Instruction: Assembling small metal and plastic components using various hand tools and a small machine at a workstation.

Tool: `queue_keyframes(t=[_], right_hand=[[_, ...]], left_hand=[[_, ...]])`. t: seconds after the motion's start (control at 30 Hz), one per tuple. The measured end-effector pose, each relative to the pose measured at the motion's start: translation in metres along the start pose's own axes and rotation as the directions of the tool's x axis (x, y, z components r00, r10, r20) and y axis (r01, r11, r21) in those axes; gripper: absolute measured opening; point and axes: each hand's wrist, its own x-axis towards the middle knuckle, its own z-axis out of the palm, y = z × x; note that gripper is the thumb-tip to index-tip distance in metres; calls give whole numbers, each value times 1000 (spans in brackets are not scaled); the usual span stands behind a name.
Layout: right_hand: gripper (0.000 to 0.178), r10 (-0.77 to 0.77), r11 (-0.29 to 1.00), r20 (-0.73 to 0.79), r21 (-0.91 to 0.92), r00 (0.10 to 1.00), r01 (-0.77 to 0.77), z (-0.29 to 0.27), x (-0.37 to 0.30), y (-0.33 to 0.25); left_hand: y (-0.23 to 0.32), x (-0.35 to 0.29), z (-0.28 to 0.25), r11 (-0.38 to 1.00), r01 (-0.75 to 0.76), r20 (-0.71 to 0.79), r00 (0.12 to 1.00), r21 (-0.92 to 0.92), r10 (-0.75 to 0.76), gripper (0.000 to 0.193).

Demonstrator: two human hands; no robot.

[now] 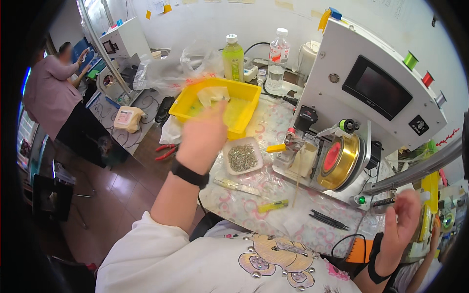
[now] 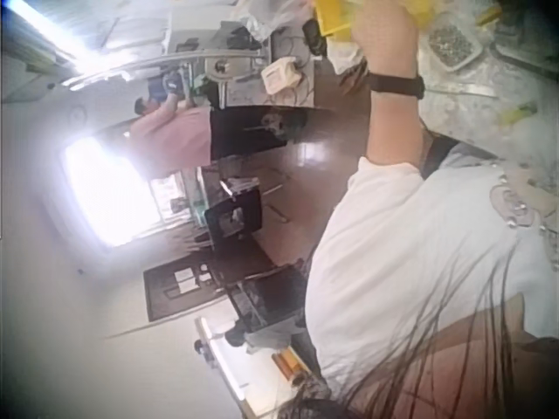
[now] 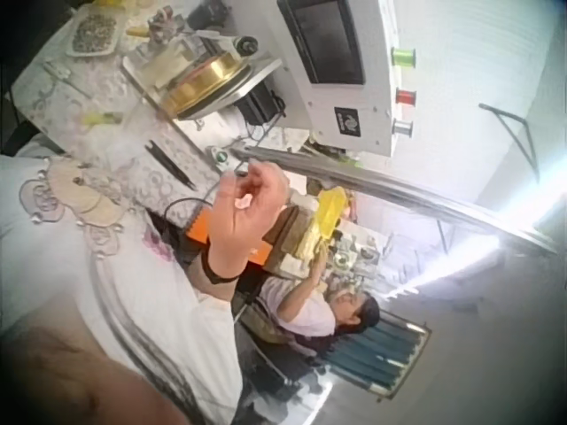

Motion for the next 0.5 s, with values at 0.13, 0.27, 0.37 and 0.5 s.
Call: queue_keyframes(t=[0.13, 0.27, 0.37, 0.5], right_hand=[[26, -95, 940, 90, -320, 991, 119, 43, 58, -36], [25, -272, 758, 144, -578, 952, 304, 76, 100, -26], [25, -163, 629, 209, -730, 964, 265, 92, 115, -21], [27, -113, 556, 211, -797, 971, 238, 111, 124, -26]], left_hand=[[-23, 8, -34, 940, -16, -420, 897, -342, -137, 31], [14, 45, -56, 685, -258, -318, 947, -681, 41, 21], [67, 55, -38, 610, -251, 40, 906, -752, 422, 24], [85, 61, -19, 620, -131, 320, 764, -773, 561, 24]])
